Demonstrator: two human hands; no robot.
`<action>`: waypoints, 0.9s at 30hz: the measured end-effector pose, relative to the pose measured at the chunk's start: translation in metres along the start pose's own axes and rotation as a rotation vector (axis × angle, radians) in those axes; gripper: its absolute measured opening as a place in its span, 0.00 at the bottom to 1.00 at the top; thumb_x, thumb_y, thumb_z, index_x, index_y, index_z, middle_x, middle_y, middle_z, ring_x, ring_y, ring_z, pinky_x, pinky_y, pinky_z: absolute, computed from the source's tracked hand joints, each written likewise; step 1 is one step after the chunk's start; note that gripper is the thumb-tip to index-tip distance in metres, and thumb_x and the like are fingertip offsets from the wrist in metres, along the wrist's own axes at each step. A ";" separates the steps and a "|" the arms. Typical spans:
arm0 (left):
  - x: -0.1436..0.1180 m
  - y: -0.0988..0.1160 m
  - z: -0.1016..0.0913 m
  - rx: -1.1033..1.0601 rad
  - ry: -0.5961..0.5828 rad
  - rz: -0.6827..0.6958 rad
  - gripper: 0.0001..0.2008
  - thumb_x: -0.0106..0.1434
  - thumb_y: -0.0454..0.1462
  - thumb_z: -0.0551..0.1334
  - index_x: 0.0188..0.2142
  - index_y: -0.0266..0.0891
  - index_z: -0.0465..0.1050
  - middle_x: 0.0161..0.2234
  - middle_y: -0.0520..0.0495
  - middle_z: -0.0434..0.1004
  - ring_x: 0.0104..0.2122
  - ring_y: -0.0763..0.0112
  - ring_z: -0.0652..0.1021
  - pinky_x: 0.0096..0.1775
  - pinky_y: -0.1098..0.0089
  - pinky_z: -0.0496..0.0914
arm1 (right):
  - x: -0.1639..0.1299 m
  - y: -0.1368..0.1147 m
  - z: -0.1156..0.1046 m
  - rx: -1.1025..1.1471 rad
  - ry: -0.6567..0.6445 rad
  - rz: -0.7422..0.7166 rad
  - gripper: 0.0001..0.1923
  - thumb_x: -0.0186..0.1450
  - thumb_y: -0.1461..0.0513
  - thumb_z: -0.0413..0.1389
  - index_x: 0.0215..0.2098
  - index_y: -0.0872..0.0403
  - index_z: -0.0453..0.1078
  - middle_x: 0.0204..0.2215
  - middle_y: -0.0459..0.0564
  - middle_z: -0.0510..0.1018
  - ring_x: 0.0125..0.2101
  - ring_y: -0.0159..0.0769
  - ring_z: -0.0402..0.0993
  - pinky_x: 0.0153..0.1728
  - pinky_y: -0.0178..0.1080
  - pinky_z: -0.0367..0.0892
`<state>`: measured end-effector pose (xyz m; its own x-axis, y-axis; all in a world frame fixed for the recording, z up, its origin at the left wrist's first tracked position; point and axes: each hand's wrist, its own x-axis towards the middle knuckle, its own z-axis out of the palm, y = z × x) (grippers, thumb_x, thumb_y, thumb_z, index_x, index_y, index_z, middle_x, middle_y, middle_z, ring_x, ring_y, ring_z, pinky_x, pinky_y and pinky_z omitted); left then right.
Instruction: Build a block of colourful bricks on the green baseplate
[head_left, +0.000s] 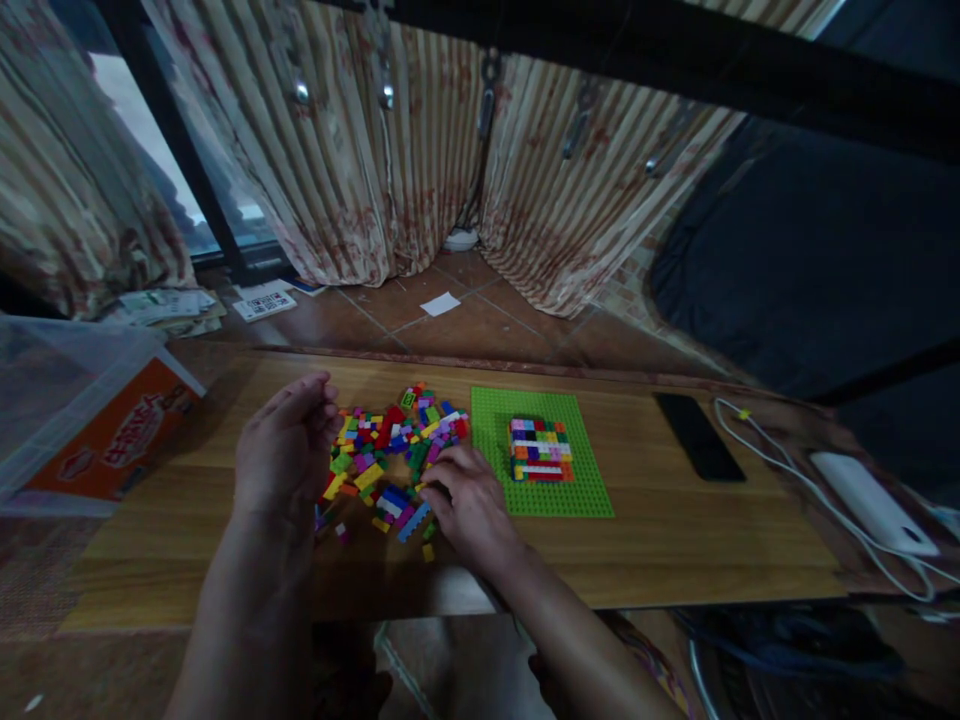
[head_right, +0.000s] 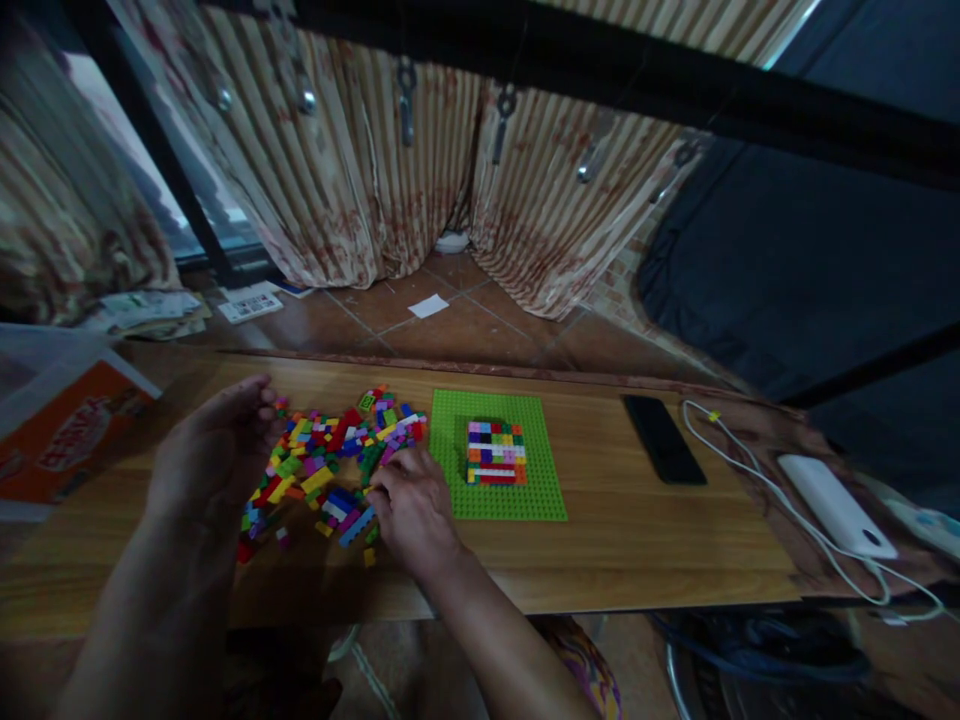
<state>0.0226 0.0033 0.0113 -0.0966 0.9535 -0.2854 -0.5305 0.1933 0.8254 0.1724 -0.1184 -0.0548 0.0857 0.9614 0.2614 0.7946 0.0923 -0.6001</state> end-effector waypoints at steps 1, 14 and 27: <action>0.000 0.000 0.000 0.007 -0.004 -0.006 0.06 0.53 0.26 0.61 0.32 0.30 0.74 0.24 0.52 0.73 0.20 0.83 0.71 0.23 0.84 0.67 | 0.000 0.001 0.000 0.004 0.000 -0.006 0.02 0.63 0.64 0.60 0.34 0.51 0.75 0.39 0.49 0.75 0.43 0.39 0.69 0.47 0.42 0.65; -0.007 -0.012 0.012 0.119 -0.138 -0.044 0.10 0.49 0.29 0.66 0.34 0.31 0.75 0.25 0.52 0.74 0.23 0.82 0.72 0.26 0.82 0.67 | -0.006 0.003 -0.036 0.140 0.196 -0.035 0.05 0.69 0.62 0.54 0.35 0.52 0.71 0.38 0.49 0.76 0.42 0.37 0.70 0.44 0.40 0.66; -0.079 -0.099 0.051 0.666 -0.688 -0.107 0.12 0.56 0.40 0.62 0.38 0.37 0.76 0.26 0.51 0.74 0.25 0.74 0.73 0.28 0.73 0.66 | -0.059 0.104 -0.126 -0.016 0.290 0.363 0.13 0.65 0.52 0.54 0.34 0.51 0.75 0.32 0.51 0.81 0.31 0.40 0.76 0.34 0.40 0.68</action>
<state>0.1258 -0.0790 -0.0224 0.5521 0.8090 -0.2016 0.0992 0.1763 0.9793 0.3262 -0.1984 -0.0373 0.5225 0.8187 0.2383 0.6910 -0.2429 -0.6808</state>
